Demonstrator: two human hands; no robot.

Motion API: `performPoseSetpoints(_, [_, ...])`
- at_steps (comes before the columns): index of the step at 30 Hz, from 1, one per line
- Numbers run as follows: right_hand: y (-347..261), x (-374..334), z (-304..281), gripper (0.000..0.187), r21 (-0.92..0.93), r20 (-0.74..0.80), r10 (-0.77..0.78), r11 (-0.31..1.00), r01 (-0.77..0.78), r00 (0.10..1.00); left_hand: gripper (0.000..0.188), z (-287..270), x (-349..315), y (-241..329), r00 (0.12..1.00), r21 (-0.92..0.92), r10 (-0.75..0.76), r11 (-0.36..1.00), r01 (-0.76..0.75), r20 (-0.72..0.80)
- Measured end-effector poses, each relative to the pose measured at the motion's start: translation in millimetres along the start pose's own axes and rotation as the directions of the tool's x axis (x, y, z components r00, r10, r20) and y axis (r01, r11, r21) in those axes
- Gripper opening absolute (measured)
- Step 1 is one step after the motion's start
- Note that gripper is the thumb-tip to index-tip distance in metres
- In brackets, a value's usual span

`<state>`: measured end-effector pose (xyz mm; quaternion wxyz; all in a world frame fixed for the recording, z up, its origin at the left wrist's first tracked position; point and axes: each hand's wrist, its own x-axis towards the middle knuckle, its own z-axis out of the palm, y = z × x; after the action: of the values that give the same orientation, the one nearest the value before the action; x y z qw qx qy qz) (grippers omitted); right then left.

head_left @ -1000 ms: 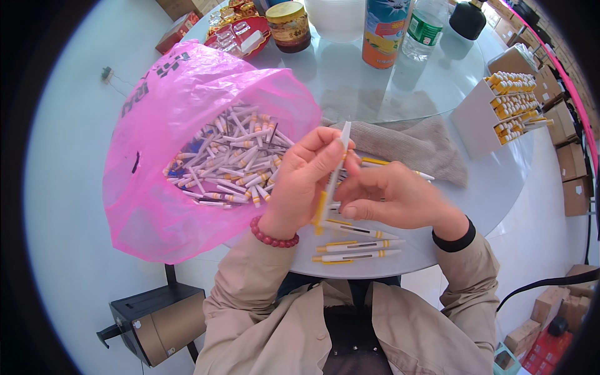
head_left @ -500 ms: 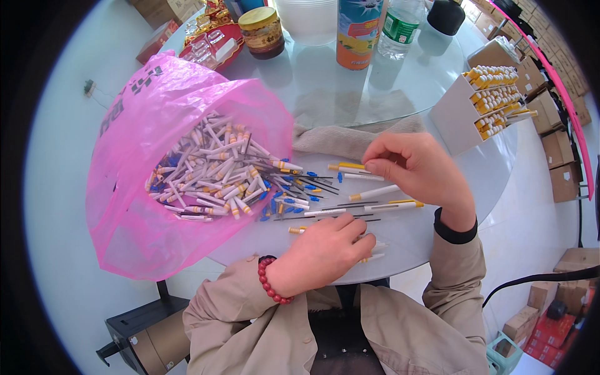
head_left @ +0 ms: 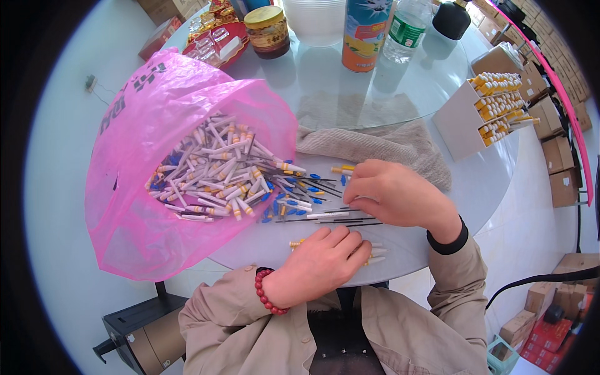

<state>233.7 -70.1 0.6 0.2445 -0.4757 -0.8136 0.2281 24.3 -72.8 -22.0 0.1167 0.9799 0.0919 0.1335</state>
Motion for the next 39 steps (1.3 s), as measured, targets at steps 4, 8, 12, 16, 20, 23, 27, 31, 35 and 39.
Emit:
performPoseSetpoints(4, [0, 3, 6, 0.008, -0.046, -0.076, -0.052, 0.998, 0.048, 0.996, 0.023, -5, -1, -4, 1.0, -0.051, 0.012, 0.999, -0.012, 0.006])
performPoseSetpoints(8, [-1, 7, 7, 0.005, -0.078, -0.18, 0.029, 0.996, -0.044, 0.983, 0.021, -18, 2, -20, 0.997, -0.068, -0.039, 0.997, 0.034, -0.072])
performPoseSetpoints(12, [0, 12, 6, 0.005, -0.106, -0.277, 0.04, 0.992, -0.072, 0.96, 0.015, -41, 6, -46, 0.927, 0.076, -0.273, 0.95, 0.301, -0.259])
performPoseSetpoints(16, [1, 9, -3, 0.007, -0.147, -0.25, 0.089, 0.981, -0.129, 0.964, 0.015, -46, 13, -63, 0.875, 0.071, -0.333, 0.922, 0.379, -0.35])
performPoseSetpoints(20, [2, 6, -2, 0.011, -0.165, -0.14, 0.083, 0.981, -0.106, 0.987, 0.014, -36, 16, -68, 0.874, 0.003, -0.34, 0.932, 0.363, -0.347])
performPoseSetpoints(23, [3, 8, 7, 0.015, -0.247, -0.143, 0.037, 0.966, -0.072, 0.989, 0.013, -32, 14, -73, 0.877, -0.009, -0.338, 0.934, 0.357, -0.341])
performPoseSetpoints(27, [6, 12, 15, 0.016, -0.354, -0.091, 0.027, 0.934, -0.058, 0.995, 0.015, -29, 12, -77, 0.865, -0.049, -0.352, 0.932, 0.359, -0.358])
performPoseSetpoints(31, [6, 14, 16, 0.012, -0.276, -0.123, 0.034, 0.959, -0.067, 0.992, 0.013, -31, 10, -78, 0.897, -0.042, -0.315, 0.947, 0.318, -0.311])
performPoseSetpoints(35, [7, 15, 12, 0.011, -0.16, -0.224, 0.035, 0.984, -0.072, 0.974, 0.015, -32, 6, -74, 0.935, -0.025, -0.271, 0.962, 0.272, -0.23])
performPoseSetpoints(39, [5, 15, 11, 0.011, -0.112, -0.277, 0.07, 0.988, -0.104, 0.958, 0.015, -32, 5, -72, 0.949, 0.029, -0.268, 0.961, 0.276, -0.165])
